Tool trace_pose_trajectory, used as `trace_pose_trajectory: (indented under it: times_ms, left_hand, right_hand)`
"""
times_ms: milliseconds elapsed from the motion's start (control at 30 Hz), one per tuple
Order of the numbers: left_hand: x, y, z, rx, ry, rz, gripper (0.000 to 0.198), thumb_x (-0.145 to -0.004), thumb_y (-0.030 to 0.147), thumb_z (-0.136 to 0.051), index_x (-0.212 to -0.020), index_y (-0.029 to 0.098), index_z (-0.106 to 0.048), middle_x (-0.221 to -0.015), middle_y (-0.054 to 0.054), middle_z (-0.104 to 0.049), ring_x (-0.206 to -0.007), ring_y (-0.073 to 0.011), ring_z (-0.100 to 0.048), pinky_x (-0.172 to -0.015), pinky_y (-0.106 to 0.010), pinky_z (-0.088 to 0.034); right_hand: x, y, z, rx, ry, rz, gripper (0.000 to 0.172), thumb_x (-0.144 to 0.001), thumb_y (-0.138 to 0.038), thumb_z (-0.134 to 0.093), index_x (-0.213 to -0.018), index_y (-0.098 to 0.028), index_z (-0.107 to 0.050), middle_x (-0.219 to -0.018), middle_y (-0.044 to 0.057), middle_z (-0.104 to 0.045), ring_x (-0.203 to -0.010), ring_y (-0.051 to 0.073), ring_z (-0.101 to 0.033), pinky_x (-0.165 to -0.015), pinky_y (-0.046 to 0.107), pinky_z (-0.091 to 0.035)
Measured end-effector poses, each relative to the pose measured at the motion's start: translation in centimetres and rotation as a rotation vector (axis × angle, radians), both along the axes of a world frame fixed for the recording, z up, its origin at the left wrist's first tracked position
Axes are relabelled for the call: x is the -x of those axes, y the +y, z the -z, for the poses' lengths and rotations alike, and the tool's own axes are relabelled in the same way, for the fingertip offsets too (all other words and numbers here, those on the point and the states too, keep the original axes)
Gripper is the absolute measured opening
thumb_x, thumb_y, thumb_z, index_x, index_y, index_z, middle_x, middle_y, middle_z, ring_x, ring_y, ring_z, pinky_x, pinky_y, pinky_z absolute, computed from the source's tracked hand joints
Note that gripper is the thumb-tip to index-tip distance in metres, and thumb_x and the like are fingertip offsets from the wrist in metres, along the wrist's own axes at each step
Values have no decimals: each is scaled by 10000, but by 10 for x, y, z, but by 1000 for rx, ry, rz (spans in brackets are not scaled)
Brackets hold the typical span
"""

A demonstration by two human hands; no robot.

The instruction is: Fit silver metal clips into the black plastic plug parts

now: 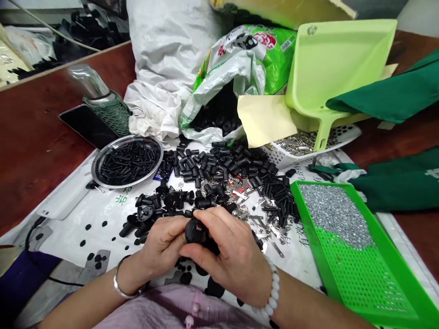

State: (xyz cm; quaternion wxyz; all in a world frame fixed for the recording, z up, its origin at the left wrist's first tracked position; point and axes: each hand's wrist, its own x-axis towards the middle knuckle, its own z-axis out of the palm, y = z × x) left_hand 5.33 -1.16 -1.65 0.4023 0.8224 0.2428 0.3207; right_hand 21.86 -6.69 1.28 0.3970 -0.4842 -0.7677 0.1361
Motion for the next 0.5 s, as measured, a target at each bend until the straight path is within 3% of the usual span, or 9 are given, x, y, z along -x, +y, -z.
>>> trace_pose_trajectory:
  times_ms: [133,200,333,500]
  left_hand:
    - [0,4,-6,-1,45,39,281,-896,209,-382,-649,150,-502,-568,11,-472,-528,-92,-422,-536,-205,-348]
    - [0,7,-8,-22,59,56,266,-901,207,-374,-699,146,-536,-589,-1,-511,-552,-100,-458,-565,-212,-367]
    - [1,8,-6,-104,98,73,240,-893,193,-364,-805,135,-580,-614,-24,-573,-574,-118,-511,-591,-224,-391]
    - [4,10,-4,-263,266,123,240,-851,132,-365,-672,144,-523,-575,-12,-556,-522,-113,-489,-572,-246,-384]
  right_hand:
    - [-10,-1,0,6,-50,-15,439,-864,-413,-558,-1210,-162,-455,-1090,127,-561,-995,234,-551,-816,338,-496]
    - [-14,-2,1,4,-41,4,388,-891,-355,-526,-1222,-169,-449,-1151,127,-539,-1074,240,-518,-900,346,-463]
    - [-16,-3,6,25,-10,9,138,-888,-201,-501,-1021,-219,-535,-1083,78,-572,-1008,200,-563,-854,298,-496]
    - [-15,-3,13,85,-56,-40,99,-887,-191,-486,-965,-221,-539,-1065,69,-592,-951,170,-600,-805,255,-530]
